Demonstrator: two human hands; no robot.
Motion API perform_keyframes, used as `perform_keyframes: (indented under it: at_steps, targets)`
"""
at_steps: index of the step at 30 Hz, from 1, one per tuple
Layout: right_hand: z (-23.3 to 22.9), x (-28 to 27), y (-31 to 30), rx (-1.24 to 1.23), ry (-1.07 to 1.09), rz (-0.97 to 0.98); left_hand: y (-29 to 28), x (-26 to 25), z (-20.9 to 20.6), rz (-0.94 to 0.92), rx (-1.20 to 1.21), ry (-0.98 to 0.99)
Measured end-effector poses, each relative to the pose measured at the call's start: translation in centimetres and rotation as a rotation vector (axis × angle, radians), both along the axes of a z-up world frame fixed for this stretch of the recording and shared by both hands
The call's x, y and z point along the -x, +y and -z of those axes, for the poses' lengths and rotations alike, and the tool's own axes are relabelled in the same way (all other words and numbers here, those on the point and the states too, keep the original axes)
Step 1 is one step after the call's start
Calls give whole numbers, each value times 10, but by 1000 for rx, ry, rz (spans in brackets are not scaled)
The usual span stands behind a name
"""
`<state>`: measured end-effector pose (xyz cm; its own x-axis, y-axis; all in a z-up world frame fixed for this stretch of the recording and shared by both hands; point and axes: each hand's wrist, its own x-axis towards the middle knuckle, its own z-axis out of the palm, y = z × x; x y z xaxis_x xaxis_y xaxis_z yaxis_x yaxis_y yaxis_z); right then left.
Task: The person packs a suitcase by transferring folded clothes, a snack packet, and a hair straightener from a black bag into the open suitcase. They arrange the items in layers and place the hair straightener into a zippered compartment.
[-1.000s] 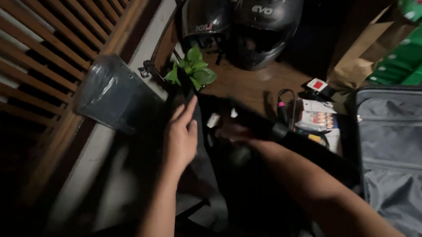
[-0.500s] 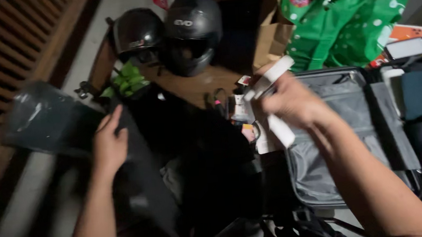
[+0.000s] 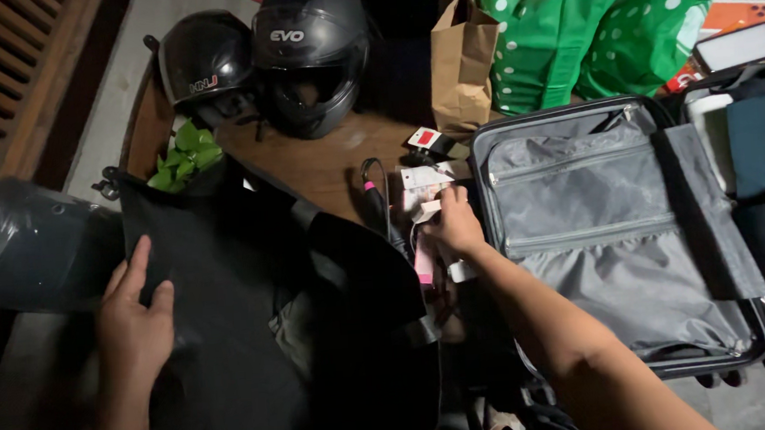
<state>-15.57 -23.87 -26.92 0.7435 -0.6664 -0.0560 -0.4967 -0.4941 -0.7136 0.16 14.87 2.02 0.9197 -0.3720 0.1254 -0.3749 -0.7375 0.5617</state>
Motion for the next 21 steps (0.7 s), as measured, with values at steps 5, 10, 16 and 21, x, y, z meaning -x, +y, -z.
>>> perform_keyframes:
  at_steps: [5, 10, 16, 21]
  targets:
    - [35, 2, -25, -44, -377, -103, 1, 4, -3, -5, -16, -15]
    - [64, -1, -63, -151, -331, -38, 2, 3, -2, 3, 54, 30]
    - [14, 11, -65, -7, -293, 98, 5, 0, -1, 87, 61, -26]
    - [-168, 54, 33, -804, -953, 40, 8, 11, -3, 341, 285, -90]
